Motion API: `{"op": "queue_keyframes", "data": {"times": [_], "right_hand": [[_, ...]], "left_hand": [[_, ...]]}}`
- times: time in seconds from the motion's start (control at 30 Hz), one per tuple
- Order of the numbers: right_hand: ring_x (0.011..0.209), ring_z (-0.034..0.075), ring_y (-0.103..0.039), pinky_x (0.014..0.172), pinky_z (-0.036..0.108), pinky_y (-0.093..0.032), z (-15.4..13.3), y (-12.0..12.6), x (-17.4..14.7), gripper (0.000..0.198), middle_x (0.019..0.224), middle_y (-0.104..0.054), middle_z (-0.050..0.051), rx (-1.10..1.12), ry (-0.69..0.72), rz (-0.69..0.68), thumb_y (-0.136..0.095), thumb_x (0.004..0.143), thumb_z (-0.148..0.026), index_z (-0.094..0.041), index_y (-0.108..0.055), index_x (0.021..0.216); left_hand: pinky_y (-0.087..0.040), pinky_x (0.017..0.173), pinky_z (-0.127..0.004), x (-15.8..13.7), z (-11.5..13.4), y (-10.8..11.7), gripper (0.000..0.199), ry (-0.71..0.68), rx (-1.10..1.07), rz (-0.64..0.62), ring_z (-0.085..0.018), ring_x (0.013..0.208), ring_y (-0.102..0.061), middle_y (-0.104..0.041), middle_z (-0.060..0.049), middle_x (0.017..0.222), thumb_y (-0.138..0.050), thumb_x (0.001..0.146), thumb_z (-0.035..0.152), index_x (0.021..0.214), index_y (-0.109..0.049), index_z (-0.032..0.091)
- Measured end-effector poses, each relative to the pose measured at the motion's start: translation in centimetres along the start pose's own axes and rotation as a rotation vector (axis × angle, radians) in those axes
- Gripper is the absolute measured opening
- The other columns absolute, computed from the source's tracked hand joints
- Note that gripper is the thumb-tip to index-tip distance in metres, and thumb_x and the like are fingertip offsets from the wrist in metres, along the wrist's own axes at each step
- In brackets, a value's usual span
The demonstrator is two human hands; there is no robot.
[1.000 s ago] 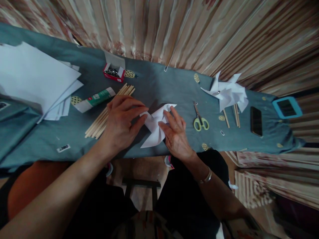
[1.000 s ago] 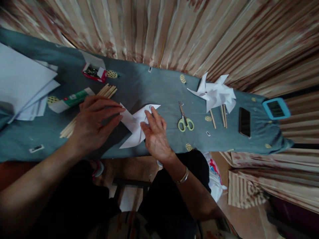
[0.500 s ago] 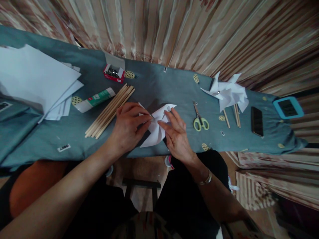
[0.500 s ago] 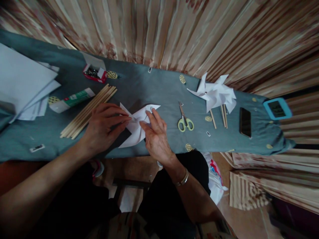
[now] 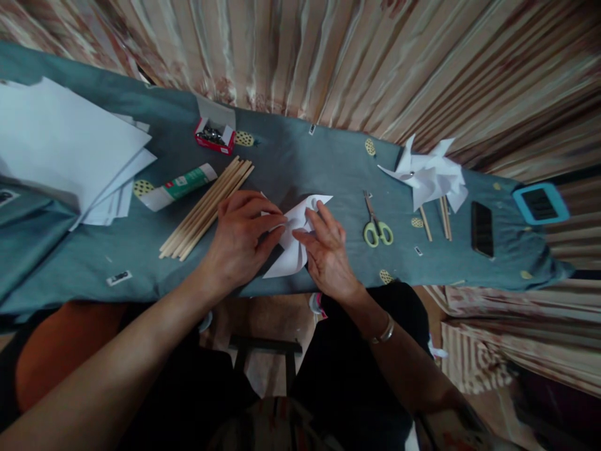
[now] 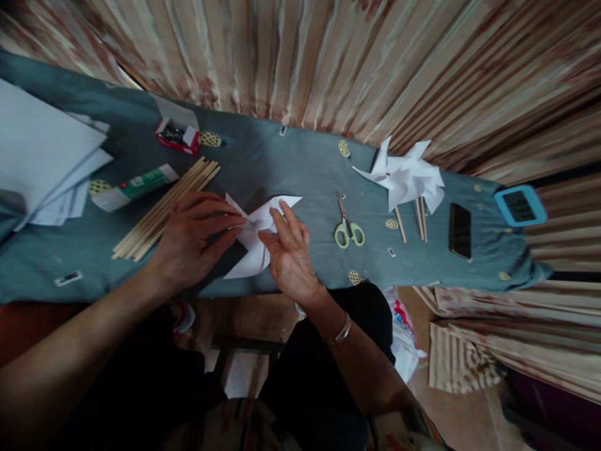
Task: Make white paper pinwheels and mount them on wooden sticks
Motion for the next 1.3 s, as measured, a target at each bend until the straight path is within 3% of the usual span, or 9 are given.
{"op": "queue_keyframes", "data": {"times": [0.27, 0.57, 0.8, 0.9, 1.07, 1.17, 1.3], "right_hand": [[0.152, 0.027, -0.029, 0.115, 0.056, -0.038, 0.5, 0.5, -0.4, 0.042, 0.154, -0.046, 0.003, 0.095, -0.045, -0.008, -0.037, 0.099, -0.016, -0.031, -0.065, 0.126], [0.152, 0.03, -0.028, 0.117, 0.055, -0.036, 0.6, 0.4, -0.3, 0.041, 0.154, -0.044, 0.003, 0.07, -0.053, 0.013, -0.039, 0.098, -0.016, -0.03, -0.065, 0.126], [0.151, 0.028, -0.03, 0.116, 0.057, -0.037, 0.5, 0.9, -0.2, 0.038, 0.155, -0.045, 0.005, 0.105, -0.065, 0.049, -0.04, 0.097, -0.017, -0.025, -0.066, 0.122], [0.151, 0.028, -0.03, 0.117, 0.058, -0.036, 0.5, 1.7, -0.3, 0.036, 0.156, -0.045, 0.005, 0.107, -0.075, 0.053, -0.042, 0.096, -0.018, -0.024, -0.067, 0.121], [0.151, 0.026, -0.03, 0.118, 0.057, -0.036, 0.7, 2.8, -1.0, 0.035, 0.155, -0.045, 0.003, 0.107, -0.099, 0.061, -0.044, 0.096, -0.019, -0.027, -0.066, 0.122], [0.151, 0.027, -0.03, 0.118, 0.057, -0.036, 0.9, 2.9, -1.3, 0.033, 0.154, -0.047, 0.005, 0.108, -0.098, 0.055, -0.044, 0.097, -0.019, -0.024, -0.067, 0.121], [0.151, 0.028, -0.029, 0.118, 0.059, -0.035, 1.1, 3.2, -1.5, 0.031, 0.155, -0.046, 0.004, 0.125, -0.115, 0.04, -0.046, 0.096, -0.019, -0.025, -0.067, 0.118]], "left_hand": [[-0.042, 0.093, -0.049, 0.0, 0.0, -0.3, 0.023, -0.001, 0.01, 0.025, -0.029, 0.109, -0.058, -0.074, -0.008, 0.104, -0.054, 0.097, 0.029, 0.099, -0.075, 0.022], [-0.042, 0.094, -0.05, 0.1, 0.0, 0.0, 0.024, 0.025, 0.015, -0.04, -0.029, 0.111, -0.057, -0.074, -0.007, 0.107, -0.052, 0.097, 0.032, 0.102, -0.075, 0.024], [-0.042, 0.092, -0.048, -0.3, 0.5, -1.4, 0.016, -0.031, -0.008, -0.022, -0.028, 0.109, -0.06, -0.075, -0.005, 0.105, -0.06, 0.092, 0.028, 0.098, -0.074, 0.025], [-0.043, 0.091, -0.048, -0.5, 1.3, -1.5, 0.013, -0.141, 0.015, 0.002, -0.027, 0.106, -0.061, -0.075, -0.005, 0.102, -0.059, 0.092, 0.022, 0.095, -0.072, 0.022], [-0.048, 0.077, -0.041, -1.4, 3.1, -1.6, 0.015, -0.3, 0.082, -0.144, -0.027, 0.099, -0.062, -0.073, -0.008, 0.097, -0.055, 0.094, 0.015, 0.089, -0.069, 0.016], [-0.052, 0.075, -0.041, -2.4, 3.8, -2.3, 0.014, -0.27, 0.044, -0.227, -0.026, 0.09, -0.062, -0.071, -0.012, 0.1, -0.056, 0.095, 0.021, 0.096, -0.068, 0.014], [-0.054, 0.079, -0.043, -3.0, 3.9, -3.2, 0.016, -0.235, 0.052, -0.281, -0.027, 0.092, -0.061, -0.069, -0.012, 0.103, -0.058, 0.094, 0.029, 0.1, -0.067, 0.016]]}}
Point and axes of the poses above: each hand's wrist, its own x-axis towards the middle knuckle, its own y-axis out of the back of the hand, z = x × y, the point moved 2 cm from there along x, towards the middle knuckle
